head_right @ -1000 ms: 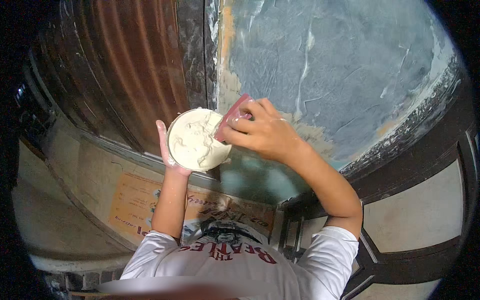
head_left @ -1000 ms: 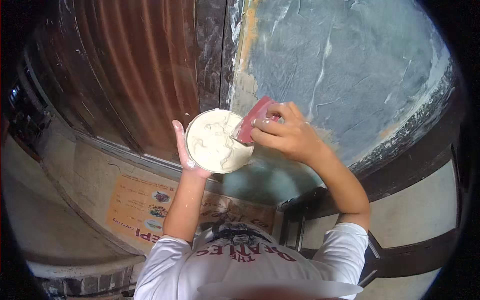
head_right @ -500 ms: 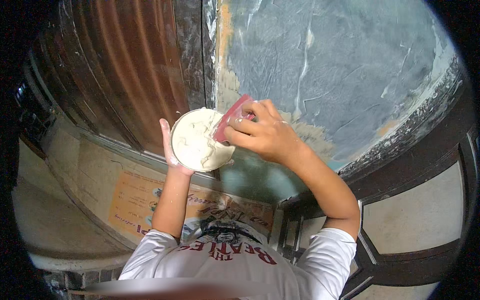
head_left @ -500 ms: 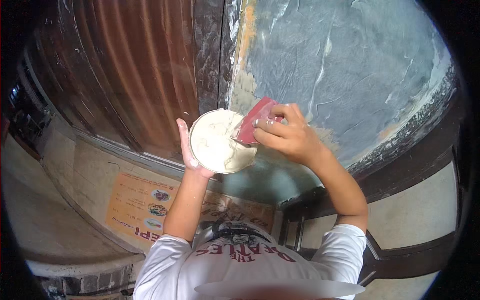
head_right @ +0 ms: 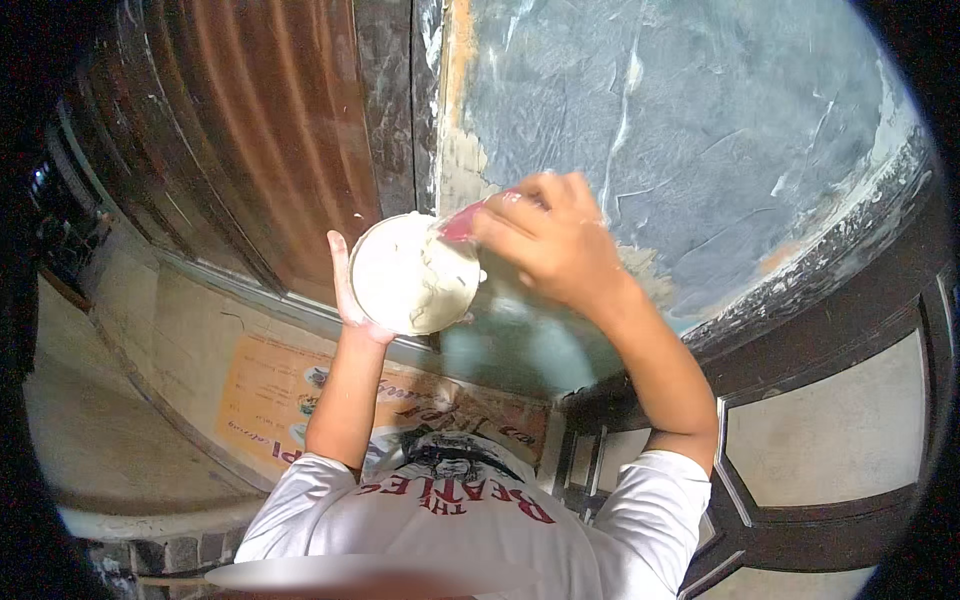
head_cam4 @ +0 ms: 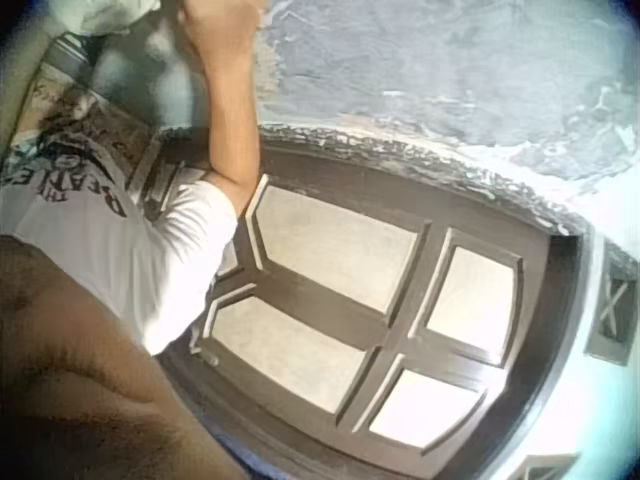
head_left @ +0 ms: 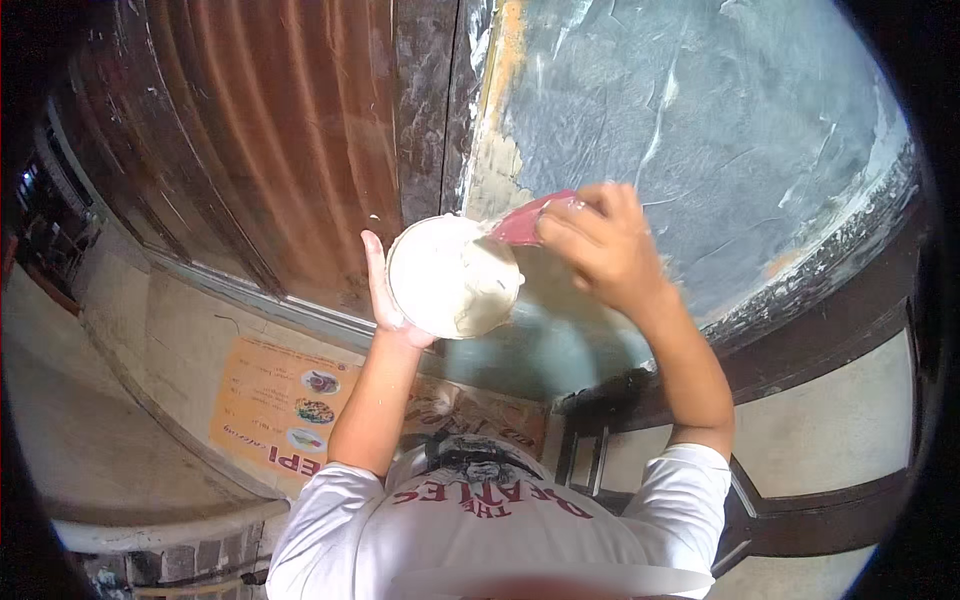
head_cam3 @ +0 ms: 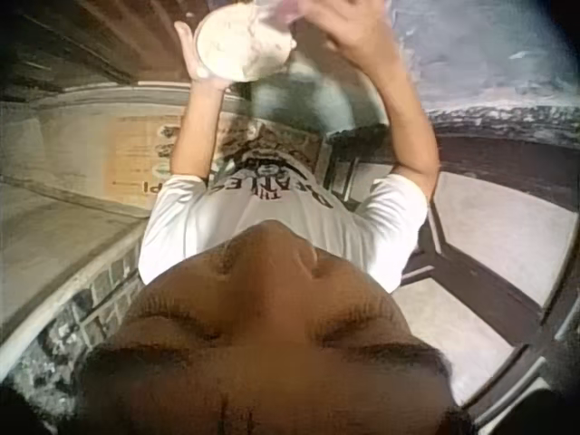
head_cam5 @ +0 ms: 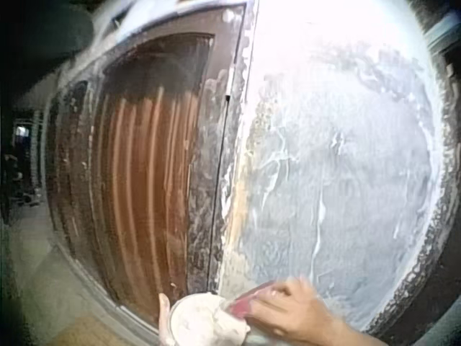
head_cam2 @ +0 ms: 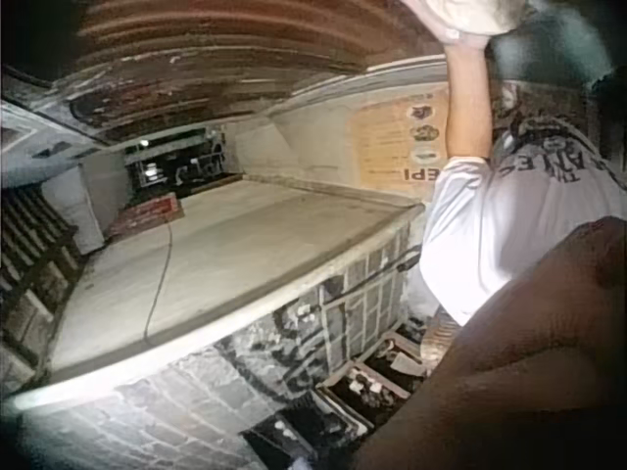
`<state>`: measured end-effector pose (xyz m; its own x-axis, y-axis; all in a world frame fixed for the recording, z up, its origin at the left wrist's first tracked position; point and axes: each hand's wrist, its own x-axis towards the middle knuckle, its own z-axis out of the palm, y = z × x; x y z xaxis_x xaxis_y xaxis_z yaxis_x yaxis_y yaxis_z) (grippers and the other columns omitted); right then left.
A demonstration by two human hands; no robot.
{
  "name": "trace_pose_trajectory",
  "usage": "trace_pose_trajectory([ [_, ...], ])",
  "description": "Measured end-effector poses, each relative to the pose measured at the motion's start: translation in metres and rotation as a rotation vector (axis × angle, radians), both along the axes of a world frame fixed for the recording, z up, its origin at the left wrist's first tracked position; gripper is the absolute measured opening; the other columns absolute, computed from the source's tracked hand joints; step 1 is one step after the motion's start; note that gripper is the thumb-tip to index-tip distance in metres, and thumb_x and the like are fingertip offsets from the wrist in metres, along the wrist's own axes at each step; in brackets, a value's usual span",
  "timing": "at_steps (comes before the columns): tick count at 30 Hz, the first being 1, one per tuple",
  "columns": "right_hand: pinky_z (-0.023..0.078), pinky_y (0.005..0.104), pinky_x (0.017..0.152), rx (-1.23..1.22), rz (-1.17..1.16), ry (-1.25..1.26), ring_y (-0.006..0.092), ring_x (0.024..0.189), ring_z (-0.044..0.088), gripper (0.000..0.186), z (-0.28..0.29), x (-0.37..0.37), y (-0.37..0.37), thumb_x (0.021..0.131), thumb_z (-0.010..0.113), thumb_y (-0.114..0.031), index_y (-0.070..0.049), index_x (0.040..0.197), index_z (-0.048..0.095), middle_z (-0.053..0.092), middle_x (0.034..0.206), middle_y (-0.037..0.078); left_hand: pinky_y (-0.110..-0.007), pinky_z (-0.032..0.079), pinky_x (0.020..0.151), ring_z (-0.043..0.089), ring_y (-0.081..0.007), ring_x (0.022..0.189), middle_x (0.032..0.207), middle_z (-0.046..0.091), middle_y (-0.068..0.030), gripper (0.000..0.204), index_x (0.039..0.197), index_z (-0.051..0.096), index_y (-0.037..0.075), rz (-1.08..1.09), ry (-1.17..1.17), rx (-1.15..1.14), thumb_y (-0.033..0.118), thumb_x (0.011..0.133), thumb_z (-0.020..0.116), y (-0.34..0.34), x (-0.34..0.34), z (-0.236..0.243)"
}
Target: The person applies wall putty to an interior wall using a spatula, patching and smoothing the surface.
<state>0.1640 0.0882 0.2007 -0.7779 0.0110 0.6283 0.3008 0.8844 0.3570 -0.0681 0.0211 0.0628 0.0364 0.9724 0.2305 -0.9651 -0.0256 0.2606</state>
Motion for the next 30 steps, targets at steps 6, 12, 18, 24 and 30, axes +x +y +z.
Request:
trace_pose_trajectory([
  [6, 0.037, 0.0418, 0.077, -0.139, -0.209, 0.235, 0.0273, 0.09, 0.056, 0.036, -0.002, 0.0, 0.038, 0.08, 0.069, -0.003, -0.011, 0.114, 0.063, 0.066, 0.102, 0.004, -0.06, 0.044, 0.107, 0.055, -0.0412, 0.129, 0.144, 0.054, -0.0218, 0.101, 0.145, 0.049, 0.001, 0.018, -0.013, -0.037, 0.085, 0.09, 0.034, -0.003, -0.006, -0.003],
  [12, 0.034, 0.0444, 0.079, -0.107, -0.314, 0.275, 0.0266, 0.092, 0.056, 0.03, -0.027, -0.008, 0.074, 0.087, 0.066, -0.003, -0.011, 0.117, 0.062, 0.067, 0.101, 0.005, -0.063, 0.039, 0.11, 0.05, -0.0433, 0.133, 0.149, 0.049, -0.0228, 0.103, 0.146, 0.047, 0.001, 0.007, -0.006, -0.014, 0.085, 0.089, 0.035, -0.004, -0.01, -0.008],
  [18, 0.033, 0.0439, 0.081, -0.123, -0.359, 0.267, 0.0269, 0.094, 0.057, 0.032, -0.025, -0.016, 0.077, 0.086, 0.066, -0.002, -0.011, 0.117, 0.063, 0.066, 0.099, 0.004, -0.063, 0.04, 0.11, 0.051, -0.0438, 0.132, 0.148, 0.05, -0.0228, 0.103, 0.147, 0.047, 0.001, 0.044, -0.028, -0.051, 0.086, 0.088, 0.035, -0.004, -0.021, -0.014],
  [24, 0.034, 0.0437, 0.083, -0.108, -0.358, 0.366, 0.027, 0.094, 0.058, 0.03, -0.016, -0.013, 0.081, 0.087, 0.067, -0.005, -0.012, 0.116, 0.063, 0.067, 0.103, 0.004, -0.063, 0.041, 0.109, 0.052, -0.0431, 0.131, 0.147, 0.051, -0.0222, 0.102, 0.147, 0.047, 0.003, 0.014, -0.018, -0.012, 0.086, 0.088, 0.035, -0.003, -0.024, -0.016],
  [30, 0.033, 0.0447, 0.083, -0.112, -0.353, 0.283, 0.0265, 0.094, 0.058, 0.031, -0.031, -0.016, 0.08, 0.087, 0.067, -0.004, -0.012, 0.116, 0.063, 0.067, 0.102, 0.004, -0.063, 0.042, 0.108, 0.052, -0.043, 0.132, 0.148, 0.05, -0.0227, 0.102, 0.147, 0.046, 0.001, 0.017, -0.027, -0.033, 0.085, 0.089, 0.037, -0.002, -0.026, -0.015],
])
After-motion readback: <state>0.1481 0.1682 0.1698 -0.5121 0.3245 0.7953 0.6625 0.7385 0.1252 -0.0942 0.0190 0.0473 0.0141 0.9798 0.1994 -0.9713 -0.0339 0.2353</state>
